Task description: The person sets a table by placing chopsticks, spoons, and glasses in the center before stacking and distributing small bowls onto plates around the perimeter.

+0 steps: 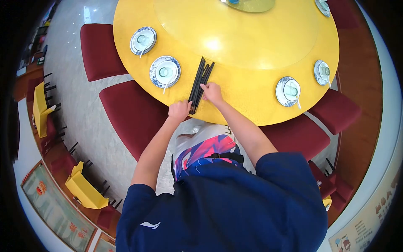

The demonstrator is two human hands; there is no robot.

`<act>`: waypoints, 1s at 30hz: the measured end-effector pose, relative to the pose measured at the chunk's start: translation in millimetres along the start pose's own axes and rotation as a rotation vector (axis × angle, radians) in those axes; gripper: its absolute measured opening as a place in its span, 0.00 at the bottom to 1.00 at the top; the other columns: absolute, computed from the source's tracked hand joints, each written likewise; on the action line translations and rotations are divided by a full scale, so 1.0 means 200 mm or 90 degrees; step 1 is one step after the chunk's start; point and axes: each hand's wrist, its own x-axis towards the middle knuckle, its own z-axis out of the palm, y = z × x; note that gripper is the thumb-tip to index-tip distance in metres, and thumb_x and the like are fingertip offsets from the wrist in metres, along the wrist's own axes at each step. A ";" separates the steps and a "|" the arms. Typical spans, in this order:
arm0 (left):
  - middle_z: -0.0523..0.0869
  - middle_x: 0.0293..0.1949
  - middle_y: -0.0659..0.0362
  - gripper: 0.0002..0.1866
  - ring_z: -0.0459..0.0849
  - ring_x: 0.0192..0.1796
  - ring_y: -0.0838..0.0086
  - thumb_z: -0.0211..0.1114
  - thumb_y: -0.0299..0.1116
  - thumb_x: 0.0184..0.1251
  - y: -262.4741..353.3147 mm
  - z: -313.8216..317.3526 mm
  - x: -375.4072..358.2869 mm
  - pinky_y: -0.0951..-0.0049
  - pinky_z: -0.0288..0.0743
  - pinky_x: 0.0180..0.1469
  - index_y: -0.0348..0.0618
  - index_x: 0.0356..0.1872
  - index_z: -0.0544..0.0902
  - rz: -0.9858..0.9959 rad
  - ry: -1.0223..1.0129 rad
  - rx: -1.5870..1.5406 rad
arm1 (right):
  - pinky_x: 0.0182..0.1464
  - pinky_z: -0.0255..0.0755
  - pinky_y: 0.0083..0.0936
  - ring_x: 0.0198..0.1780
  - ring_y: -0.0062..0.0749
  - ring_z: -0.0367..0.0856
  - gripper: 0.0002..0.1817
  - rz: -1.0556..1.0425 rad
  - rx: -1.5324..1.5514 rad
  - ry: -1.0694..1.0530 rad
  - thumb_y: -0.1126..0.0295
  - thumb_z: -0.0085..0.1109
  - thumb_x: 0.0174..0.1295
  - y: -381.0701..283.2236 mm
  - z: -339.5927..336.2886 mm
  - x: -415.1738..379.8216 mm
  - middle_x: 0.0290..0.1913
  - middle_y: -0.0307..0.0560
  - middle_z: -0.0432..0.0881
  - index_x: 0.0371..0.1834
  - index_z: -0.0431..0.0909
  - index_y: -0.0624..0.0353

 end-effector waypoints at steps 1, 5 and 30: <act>0.82 0.17 0.49 0.22 0.83 0.19 0.55 0.58 0.51 0.69 -0.02 -0.01 0.01 0.57 0.76 0.20 0.45 0.23 0.79 0.025 -0.010 0.004 | 0.22 0.80 0.26 0.21 0.34 0.86 0.27 -0.006 -0.037 -0.004 0.52 0.57 0.69 -0.02 0.00 0.00 0.21 0.54 0.83 0.27 0.78 0.71; 0.83 0.19 0.50 0.22 0.85 0.23 0.56 0.59 0.53 0.68 -0.03 -0.10 0.05 0.58 0.78 0.24 0.44 0.25 0.81 0.050 -0.018 0.014 | 0.21 0.80 0.27 0.20 0.34 0.85 0.32 0.058 -0.099 -0.021 0.46 0.54 0.68 -0.13 -0.03 -0.03 0.19 0.54 0.82 0.25 0.78 0.71; 0.85 0.32 0.47 0.14 0.85 0.38 0.50 0.56 0.42 0.72 -0.30 0.08 -0.01 0.54 0.75 0.41 0.42 0.45 0.80 -0.013 -0.004 -0.391 | 0.28 0.77 0.27 0.26 0.31 0.84 0.19 0.229 0.089 0.247 0.53 0.47 0.72 0.73 -0.08 -1.20 0.33 0.49 0.83 0.49 0.74 0.58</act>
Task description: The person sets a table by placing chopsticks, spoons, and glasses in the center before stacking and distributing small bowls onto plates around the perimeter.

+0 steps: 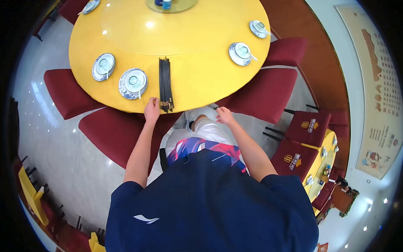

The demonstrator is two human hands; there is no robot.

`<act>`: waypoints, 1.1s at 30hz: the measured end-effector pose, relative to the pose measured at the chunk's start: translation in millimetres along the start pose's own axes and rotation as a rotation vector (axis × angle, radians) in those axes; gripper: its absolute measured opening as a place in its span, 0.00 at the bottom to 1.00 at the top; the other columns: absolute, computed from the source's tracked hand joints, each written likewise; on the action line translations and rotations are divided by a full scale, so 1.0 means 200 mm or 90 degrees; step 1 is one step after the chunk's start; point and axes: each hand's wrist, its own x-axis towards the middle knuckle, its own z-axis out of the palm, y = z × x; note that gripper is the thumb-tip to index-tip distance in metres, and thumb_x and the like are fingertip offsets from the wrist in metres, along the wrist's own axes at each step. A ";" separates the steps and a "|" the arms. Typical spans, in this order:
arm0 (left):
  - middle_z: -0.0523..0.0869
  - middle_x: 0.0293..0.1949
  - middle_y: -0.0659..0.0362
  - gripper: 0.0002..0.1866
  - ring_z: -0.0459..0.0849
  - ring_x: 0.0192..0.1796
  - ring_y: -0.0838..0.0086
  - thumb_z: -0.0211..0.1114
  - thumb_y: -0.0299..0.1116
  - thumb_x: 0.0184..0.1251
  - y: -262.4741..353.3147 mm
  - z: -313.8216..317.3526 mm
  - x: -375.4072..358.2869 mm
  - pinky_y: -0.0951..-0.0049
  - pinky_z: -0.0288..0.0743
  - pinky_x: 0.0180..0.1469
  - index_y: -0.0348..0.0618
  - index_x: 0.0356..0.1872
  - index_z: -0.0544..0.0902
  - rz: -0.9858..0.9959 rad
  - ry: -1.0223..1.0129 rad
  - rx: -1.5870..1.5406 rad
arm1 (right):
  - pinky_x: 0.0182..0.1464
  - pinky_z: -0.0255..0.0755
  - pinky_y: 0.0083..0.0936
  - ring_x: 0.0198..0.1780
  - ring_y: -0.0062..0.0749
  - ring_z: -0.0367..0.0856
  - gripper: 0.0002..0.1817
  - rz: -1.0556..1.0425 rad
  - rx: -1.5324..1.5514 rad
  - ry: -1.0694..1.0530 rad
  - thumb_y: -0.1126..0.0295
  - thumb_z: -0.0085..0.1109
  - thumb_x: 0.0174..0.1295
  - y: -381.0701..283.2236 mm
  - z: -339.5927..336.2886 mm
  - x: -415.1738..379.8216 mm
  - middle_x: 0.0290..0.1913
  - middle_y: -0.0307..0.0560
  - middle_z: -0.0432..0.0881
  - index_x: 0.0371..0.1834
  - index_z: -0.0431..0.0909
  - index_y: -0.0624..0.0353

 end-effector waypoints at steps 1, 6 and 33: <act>0.85 0.30 0.48 0.14 0.84 0.37 0.51 0.57 0.43 0.72 0.02 -0.01 0.00 0.55 0.75 0.39 0.42 0.43 0.80 0.004 0.001 -0.002 | 0.29 0.77 0.27 0.27 0.31 0.83 0.19 0.023 0.090 0.010 0.52 0.46 0.73 0.08 -0.05 -0.02 0.35 0.48 0.82 0.50 0.74 0.57; 0.84 0.28 0.49 0.15 0.83 0.35 0.52 0.58 0.45 0.72 0.13 -0.03 -0.02 0.54 0.74 0.39 0.42 0.42 0.79 0.028 -0.016 0.049 | 0.31 0.75 0.27 0.29 0.29 0.82 0.19 0.015 0.263 0.025 0.51 0.43 0.75 0.10 -0.29 0.00 0.35 0.44 0.81 0.51 0.74 0.55; 0.85 0.40 0.56 0.09 0.82 0.45 0.74 0.59 0.32 0.73 0.90 0.48 -0.20 0.74 0.76 0.48 0.37 0.42 0.83 -0.069 0.177 -0.124 | 0.26 0.70 0.21 0.22 0.22 0.75 0.16 -0.261 0.200 0.209 0.62 0.50 0.73 -0.48 -1.54 0.73 0.22 0.39 0.76 0.36 0.78 0.64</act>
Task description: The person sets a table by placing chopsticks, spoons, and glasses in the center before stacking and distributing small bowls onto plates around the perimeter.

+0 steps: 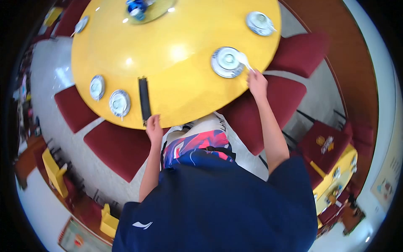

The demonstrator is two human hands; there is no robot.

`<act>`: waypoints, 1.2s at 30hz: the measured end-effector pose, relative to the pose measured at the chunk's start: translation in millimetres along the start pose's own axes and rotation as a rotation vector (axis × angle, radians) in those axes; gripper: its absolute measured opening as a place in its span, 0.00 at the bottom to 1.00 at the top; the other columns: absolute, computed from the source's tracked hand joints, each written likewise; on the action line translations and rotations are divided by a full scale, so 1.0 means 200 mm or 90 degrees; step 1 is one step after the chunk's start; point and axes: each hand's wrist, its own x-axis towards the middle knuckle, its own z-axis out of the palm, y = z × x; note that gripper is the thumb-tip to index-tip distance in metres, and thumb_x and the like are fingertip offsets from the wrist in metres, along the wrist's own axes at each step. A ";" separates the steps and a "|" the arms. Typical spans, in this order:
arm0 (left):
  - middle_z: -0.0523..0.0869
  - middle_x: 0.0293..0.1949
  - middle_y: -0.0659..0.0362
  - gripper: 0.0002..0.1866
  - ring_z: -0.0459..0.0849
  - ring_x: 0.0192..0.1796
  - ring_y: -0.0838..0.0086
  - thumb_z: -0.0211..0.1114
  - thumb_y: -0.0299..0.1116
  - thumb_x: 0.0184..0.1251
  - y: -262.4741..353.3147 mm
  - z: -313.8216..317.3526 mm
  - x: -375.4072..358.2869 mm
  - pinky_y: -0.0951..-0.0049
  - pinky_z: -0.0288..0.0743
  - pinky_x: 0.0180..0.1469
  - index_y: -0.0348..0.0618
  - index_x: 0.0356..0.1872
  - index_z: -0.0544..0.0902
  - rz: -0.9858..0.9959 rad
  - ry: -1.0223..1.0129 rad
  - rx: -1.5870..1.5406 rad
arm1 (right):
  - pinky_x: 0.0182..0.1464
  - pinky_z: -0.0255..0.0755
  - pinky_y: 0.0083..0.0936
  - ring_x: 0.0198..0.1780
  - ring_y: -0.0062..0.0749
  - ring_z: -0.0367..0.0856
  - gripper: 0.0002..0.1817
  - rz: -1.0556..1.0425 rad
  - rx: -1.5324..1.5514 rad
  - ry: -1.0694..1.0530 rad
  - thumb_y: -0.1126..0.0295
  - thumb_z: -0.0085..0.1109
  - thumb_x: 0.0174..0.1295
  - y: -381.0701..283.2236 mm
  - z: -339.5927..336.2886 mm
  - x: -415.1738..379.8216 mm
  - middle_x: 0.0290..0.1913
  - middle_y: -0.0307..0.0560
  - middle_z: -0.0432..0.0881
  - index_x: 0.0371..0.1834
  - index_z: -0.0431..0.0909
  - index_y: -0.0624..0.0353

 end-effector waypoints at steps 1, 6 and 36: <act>0.85 0.41 0.57 0.10 0.82 0.45 0.74 0.60 0.33 0.73 0.15 0.02 0.02 0.74 0.77 0.47 0.37 0.43 0.83 -0.005 -0.039 -0.017 | 0.23 0.65 0.17 0.21 0.16 0.71 0.15 -0.020 0.044 -0.006 0.63 0.48 0.74 0.03 0.00 -0.05 0.22 0.33 0.73 0.35 0.78 0.62; 0.82 0.51 0.50 0.22 0.83 0.52 0.68 0.47 0.46 0.80 0.39 0.12 0.14 0.69 0.79 0.52 0.42 0.62 0.73 -0.161 -0.242 -0.468 | 0.19 0.60 0.15 0.18 0.17 0.71 0.14 0.235 0.372 -0.222 0.60 0.50 0.72 -0.21 0.37 -0.62 0.22 0.36 0.76 0.35 0.77 0.58; 0.79 0.36 0.56 0.18 0.75 0.31 0.73 0.49 0.48 0.75 -0.75 -1.56 -0.02 0.74 0.70 0.29 0.45 0.44 0.78 -0.332 -0.058 -1.259 | 0.20 0.74 0.23 0.22 0.30 0.84 0.30 0.000 -0.309 -0.390 0.44 0.55 0.66 -0.37 2.54 -1.57 0.31 0.50 0.85 0.49 0.75 0.66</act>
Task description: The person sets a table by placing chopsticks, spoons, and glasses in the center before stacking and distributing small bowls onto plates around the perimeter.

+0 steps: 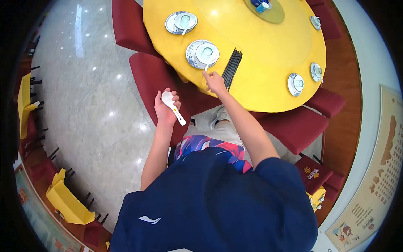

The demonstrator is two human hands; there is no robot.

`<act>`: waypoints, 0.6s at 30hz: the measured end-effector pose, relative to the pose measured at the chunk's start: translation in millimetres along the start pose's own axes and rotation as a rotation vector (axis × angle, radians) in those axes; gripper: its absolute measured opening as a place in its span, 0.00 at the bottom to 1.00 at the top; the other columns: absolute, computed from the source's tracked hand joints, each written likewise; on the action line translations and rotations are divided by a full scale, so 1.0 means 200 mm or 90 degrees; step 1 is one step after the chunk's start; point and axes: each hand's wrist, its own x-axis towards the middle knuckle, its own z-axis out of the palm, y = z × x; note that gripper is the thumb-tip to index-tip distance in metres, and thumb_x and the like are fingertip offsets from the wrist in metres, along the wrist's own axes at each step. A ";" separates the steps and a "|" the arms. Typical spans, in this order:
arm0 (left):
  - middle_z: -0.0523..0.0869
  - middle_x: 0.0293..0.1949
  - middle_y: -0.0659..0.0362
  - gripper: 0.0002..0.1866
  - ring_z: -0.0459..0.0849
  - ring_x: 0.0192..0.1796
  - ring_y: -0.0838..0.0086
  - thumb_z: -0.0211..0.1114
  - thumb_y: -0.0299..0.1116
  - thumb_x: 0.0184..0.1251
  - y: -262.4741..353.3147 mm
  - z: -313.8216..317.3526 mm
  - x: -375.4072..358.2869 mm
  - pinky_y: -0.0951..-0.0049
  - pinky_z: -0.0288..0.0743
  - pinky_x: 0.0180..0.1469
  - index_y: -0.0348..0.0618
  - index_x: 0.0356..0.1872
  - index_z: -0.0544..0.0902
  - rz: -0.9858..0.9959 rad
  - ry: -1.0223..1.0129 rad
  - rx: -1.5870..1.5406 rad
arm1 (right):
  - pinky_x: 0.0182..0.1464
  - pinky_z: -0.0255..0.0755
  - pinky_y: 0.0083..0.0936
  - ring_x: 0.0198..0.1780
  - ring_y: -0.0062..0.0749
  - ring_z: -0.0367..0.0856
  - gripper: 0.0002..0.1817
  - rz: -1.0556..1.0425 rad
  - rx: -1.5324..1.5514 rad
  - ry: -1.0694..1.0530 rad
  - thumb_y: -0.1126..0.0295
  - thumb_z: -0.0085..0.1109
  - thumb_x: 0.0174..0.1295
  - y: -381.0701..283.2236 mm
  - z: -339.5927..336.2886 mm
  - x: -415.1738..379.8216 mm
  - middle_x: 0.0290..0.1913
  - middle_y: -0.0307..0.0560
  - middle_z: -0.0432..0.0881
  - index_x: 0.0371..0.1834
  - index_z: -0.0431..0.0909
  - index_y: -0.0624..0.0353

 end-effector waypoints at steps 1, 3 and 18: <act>0.79 0.36 0.56 0.18 0.75 0.31 0.73 0.49 0.48 0.75 0.00 0.00 -0.02 0.74 0.70 0.29 0.45 0.44 0.78 0.000 0.004 0.002 | 0.20 0.73 0.23 0.23 0.31 0.85 0.29 0.005 -0.008 0.020 0.45 0.54 0.67 0.00 0.03 0.05 0.31 0.51 0.84 0.49 0.76 0.67; 0.78 0.38 0.55 0.15 0.75 0.33 0.72 0.51 0.44 0.73 0.00 0.02 -0.05 0.75 0.72 0.31 0.44 0.45 0.78 0.001 0.008 0.059 | 0.20 0.72 0.23 0.24 0.31 0.85 0.29 0.002 -0.012 0.040 0.46 0.53 0.68 0.01 0.07 0.18 0.31 0.51 0.84 0.49 0.76 0.67; 0.80 0.54 0.48 0.21 0.80 0.57 0.62 0.44 0.44 0.77 -0.36 0.04 -0.11 0.61 0.77 0.61 0.37 0.57 0.71 -0.047 0.022 0.290 | 0.22 0.69 0.18 0.17 0.21 0.74 0.18 -0.133 0.445 -0.040 0.61 0.44 0.74 0.32 -0.11 -0.83 0.21 0.42 0.80 0.29 0.75 0.59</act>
